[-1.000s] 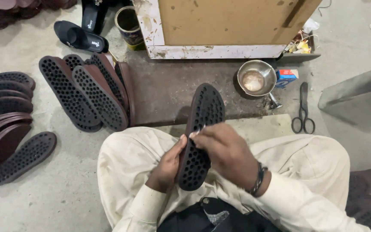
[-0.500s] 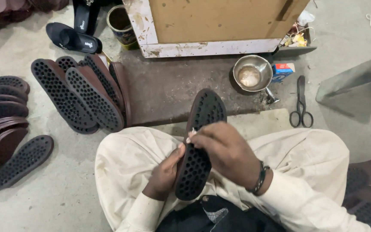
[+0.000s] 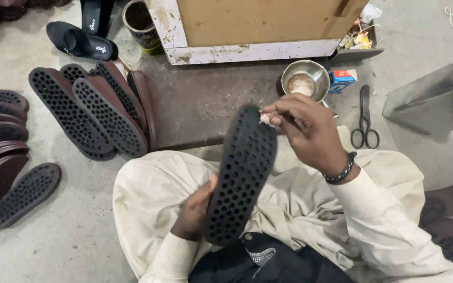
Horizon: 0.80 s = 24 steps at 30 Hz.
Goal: Applying a liquid substance, likely adhesive or a finishing agent, to the edges of rubber shoe soles using a small applicator.
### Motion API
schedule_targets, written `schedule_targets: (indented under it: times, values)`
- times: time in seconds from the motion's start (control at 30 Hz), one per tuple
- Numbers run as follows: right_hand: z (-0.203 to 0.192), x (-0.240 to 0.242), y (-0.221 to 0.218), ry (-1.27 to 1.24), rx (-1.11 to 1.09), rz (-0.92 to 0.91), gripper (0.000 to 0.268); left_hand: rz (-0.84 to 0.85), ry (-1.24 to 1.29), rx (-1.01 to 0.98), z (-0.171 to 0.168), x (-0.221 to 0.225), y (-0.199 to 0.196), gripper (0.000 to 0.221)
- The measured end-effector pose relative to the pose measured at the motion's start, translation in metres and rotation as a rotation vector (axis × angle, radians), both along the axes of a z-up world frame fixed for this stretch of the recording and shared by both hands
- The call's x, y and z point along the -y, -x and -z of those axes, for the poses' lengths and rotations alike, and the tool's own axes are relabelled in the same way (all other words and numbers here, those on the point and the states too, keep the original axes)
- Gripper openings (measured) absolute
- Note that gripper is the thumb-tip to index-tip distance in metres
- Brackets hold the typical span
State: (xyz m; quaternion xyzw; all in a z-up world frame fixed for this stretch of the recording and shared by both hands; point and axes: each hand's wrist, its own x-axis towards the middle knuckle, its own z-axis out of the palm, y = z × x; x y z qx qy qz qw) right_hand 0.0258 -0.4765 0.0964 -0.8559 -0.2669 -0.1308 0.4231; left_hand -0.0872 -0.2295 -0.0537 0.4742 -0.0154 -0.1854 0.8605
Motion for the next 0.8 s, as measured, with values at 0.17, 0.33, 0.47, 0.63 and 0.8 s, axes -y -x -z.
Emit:
schedule_targets:
  times: [0.17,0.33,0.47,0.63,0.8]
  values:
    - [0.021,-0.029,0.061,0.064,0.061,0.05,0.022,0.162,0.498,-0.195,-0.012,-0.021,-0.032,0.053]
    - [0.033,-0.019,0.039,0.035,0.2,0.201,0.014,0.156,0.403,-0.081,-0.023,-0.003,-0.034,0.056]
    - [0.034,-0.054,0.091,-0.049,0.107,0.079,0.022,0.033,0.501,-0.202,-0.009,0.01,-0.048,0.053]
    - [0.034,-0.058,0.107,0.014,0.065,0.07,0.023,-0.078,0.589,-0.419,-0.054,0.031,-0.043,0.049]
    - [0.022,-0.059,0.11,-0.056,0.068,0.003,0.026,-0.188,0.452,-0.435,-0.04,0.032,-0.056,0.047]
